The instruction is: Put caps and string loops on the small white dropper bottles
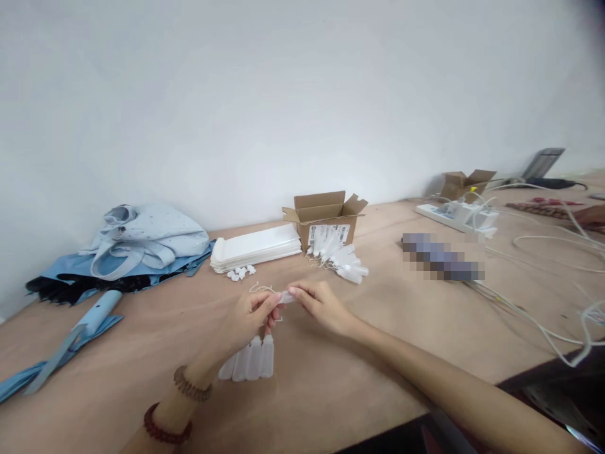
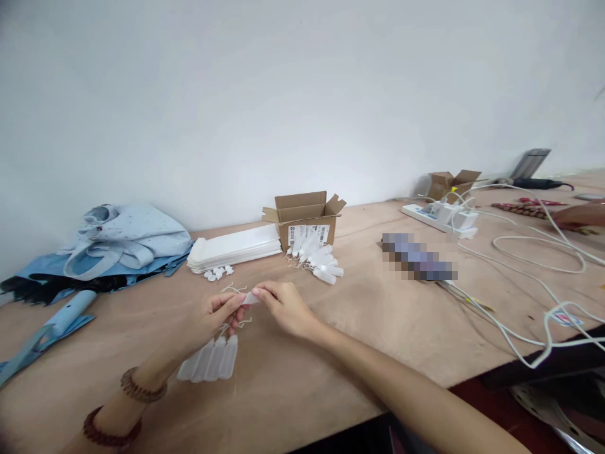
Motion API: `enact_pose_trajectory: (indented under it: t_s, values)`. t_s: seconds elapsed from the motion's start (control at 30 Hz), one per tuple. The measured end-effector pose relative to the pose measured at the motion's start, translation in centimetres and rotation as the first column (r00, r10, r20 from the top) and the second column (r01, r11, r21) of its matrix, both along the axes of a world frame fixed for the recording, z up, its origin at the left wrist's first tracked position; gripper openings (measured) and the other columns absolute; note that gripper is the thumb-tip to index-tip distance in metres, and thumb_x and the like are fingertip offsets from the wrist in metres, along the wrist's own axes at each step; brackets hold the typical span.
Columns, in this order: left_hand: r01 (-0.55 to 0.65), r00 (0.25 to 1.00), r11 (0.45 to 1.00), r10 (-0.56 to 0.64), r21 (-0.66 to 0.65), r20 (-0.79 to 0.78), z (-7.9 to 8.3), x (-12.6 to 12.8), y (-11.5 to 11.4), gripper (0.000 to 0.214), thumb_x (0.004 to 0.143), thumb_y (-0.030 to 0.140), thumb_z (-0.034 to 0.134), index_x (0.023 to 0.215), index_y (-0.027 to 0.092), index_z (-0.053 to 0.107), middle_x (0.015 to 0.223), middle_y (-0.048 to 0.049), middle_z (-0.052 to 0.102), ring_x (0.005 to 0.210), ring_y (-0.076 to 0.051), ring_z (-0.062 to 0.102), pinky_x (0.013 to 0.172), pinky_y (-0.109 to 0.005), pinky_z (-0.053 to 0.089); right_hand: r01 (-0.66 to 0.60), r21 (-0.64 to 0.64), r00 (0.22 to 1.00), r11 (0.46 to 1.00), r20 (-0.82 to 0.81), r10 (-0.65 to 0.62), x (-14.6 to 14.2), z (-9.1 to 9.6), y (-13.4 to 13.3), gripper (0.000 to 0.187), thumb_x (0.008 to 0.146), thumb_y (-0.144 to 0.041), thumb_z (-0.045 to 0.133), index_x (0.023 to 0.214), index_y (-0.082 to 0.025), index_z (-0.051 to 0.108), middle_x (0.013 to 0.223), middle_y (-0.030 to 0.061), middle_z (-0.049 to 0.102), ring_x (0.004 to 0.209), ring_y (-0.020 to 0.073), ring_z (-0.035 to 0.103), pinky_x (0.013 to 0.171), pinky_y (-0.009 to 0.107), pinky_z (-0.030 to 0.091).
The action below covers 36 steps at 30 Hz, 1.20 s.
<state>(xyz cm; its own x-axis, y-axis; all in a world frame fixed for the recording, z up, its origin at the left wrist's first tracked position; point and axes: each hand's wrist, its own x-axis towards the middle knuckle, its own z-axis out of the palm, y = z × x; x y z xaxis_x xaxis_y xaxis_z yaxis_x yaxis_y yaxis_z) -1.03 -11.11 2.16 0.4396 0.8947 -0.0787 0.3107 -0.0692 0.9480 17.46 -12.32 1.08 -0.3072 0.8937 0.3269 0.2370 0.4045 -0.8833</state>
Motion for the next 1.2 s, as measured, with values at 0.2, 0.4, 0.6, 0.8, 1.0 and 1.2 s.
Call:
enact_pose_trajectory:
  t_s: [0.2,0.4,0.6,0.8,1.0,1.2]
  values:
    - [-0.033,0.999,0.996,0.034,0.083,-0.016,-0.8,0.3,-0.4,0.042,0.083,0.053,0.048,0.064,0.016,0.052,0.055,0.0024,0.049,0.043,-0.009,0.047,0.04,-0.019,0.037,-0.111,-0.324,0.975,0.939,-0.217,0.041,-0.1,-0.3,0.5,0.042,0.081,-0.057,0.051,0.067,-0.017,0.052,0.053,-0.0062,0.033,0.043,0.0068,0.029,0.04,0.022,0.025]
    - [-0.02,0.994,0.975,0.044,0.222,-0.1,-1.1,0.2,-0.4,0.039,0.085,0.051,0.045,0.067,0.017,0.054,0.056,0.0021,0.053,0.047,-0.01,0.051,0.043,-0.02,0.038,-0.193,-0.499,0.944,0.845,-0.33,0.021,-0.2,-0.1,0.6,0.044,0.071,-0.059,0.06,0.063,-0.019,0.043,0.052,-0.0086,0.032,0.038,0.0038,0.022,0.035,0.02,0.021]
    - [-0.028,1.0,1.0,0.028,-0.007,0.005,-1.0,0.2,0.2,0.043,0.086,0.054,0.042,0.077,0.015,0.057,0.06,0.0015,0.053,0.043,-0.008,0.048,0.038,-0.019,0.037,-0.04,-0.291,0.985,0.956,-0.174,-0.012,-0.2,-0.1,0.4,0.042,0.081,-0.056,0.049,0.063,-0.019,0.043,0.053,-0.0063,0.034,0.041,0.0074,0.033,0.039,0.022,0.03]
    - [-0.06,0.995,0.992,0.067,-0.107,0.068,-0.8,0.3,0.0,0.046,0.083,0.058,0.046,0.074,0.014,0.057,0.057,0.0038,0.047,0.044,-0.007,0.044,0.036,-0.017,0.035,0.018,-0.047,1.0,0.999,0.004,-0.017,0.0,-0.4,0.2,0.036,0.092,-0.046,0.039,0.076,-0.018,0.055,0.056,-0.0042,0.039,0.049,0.0093,0.037,0.05,0.023,0.03]
    - [0.022,1.0,0.999,-0.022,0.041,0.002,-1.4,0.0,-0.1,0.043,0.085,0.053,0.044,0.072,0.015,0.058,0.055,0.0037,0.046,0.043,-0.008,0.04,0.038,-0.02,0.034,0.032,0.036,0.991,0.999,0.131,-0.036,0.0,-0.6,0.2,0.041,0.093,-0.045,0.035,0.07,-0.017,0.052,0.056,-0.0033,0.04,0.053,0.0102,0.038,0.054,0.024,0.029]
    - [0.051,0.974,0.88,0.061,0.473,-0.217,-0.3,0.1,-0.6,0.036,0.091,0.037,0.039,0.069,0.017,0.059,0.063,0.0006,0.056,0.058,-0.012,0.049,0.052,-0.022,0.036,0.055,-0.107,0.996,0.993,0.072,-0.047,-0.2,-0.8,0.6,0.043,0.091,-0.05,0.035,0.064,-0.018,0.044,0.052,-0.0053,0.033,0.046,0.0087,0.032,0.047,0.023,0.026]
